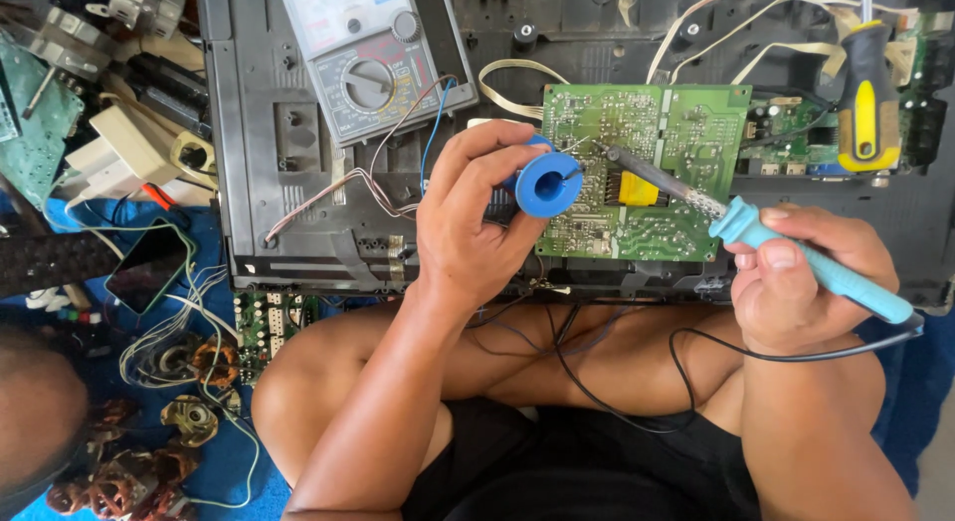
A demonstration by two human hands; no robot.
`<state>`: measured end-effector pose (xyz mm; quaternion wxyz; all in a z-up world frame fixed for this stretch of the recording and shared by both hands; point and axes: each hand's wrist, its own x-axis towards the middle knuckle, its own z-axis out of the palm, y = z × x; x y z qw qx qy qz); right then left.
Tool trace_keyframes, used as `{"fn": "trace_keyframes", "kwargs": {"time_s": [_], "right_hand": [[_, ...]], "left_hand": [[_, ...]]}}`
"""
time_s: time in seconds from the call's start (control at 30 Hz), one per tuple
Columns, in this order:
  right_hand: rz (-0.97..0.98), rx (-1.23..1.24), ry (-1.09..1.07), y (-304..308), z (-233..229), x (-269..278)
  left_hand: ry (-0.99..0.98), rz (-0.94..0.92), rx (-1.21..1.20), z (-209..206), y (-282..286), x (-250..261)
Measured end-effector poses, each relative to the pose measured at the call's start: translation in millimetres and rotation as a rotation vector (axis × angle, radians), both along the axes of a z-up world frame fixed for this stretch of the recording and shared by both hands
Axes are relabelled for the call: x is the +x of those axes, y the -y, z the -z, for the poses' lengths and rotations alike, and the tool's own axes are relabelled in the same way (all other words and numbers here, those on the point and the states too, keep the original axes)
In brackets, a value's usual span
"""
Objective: Soldering components on a circuit board inside a television
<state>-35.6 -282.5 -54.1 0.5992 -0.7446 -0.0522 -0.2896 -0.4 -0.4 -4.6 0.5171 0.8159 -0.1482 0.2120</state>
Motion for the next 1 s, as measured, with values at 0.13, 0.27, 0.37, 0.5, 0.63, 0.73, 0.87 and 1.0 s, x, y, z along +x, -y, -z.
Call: {"fn": "trace_keyframes", "kwargs": {"time_s": [0.13,0.27,0.37,0.5,0.63,0.73,0.87,1.0], "right_hand": [[0.011,-0.001,-0.005,-0.1,0.3,-0.1],[0.009,0.005,0.003,-0.3,-0.3,0.4],[0.006,0.0,0.003,-0.4,-0.4,0.5],[0.048,-0.007,0.033,-0.2,-0.6,2.4],[0.099,-0.043,0.063,1.7,1.1,2.7],[0.069,0.001,0.053,0.1,0.0,2.4],[0.069,0.028,0.046,2.2,-0.4,4.0],[0.061,0.107,0.141,-0.3,-3.6,8.7]], "left_hand": [[-0.004,0.001,0.001,-1.1,0.0,-0.1],[-0.006,-0.003,0.0,-0.7,0.1,-0.1],[-0.006,-0.006,0.004,-0.4,0.2,-0.1],[-0.02,-0.011,-0.004,-3.8,0.5,-0.5],[-0.01,-0.017,-0.003,-3.6,0.7,0.0],[0.001,-0.022,0.004,-5.1,0.9,-0.5],[0.031,-0.11,-0.086,-3.0,0.0,2.3],[0.05,-0.204,-0.192,-3.7,0.3,1.1]]}}
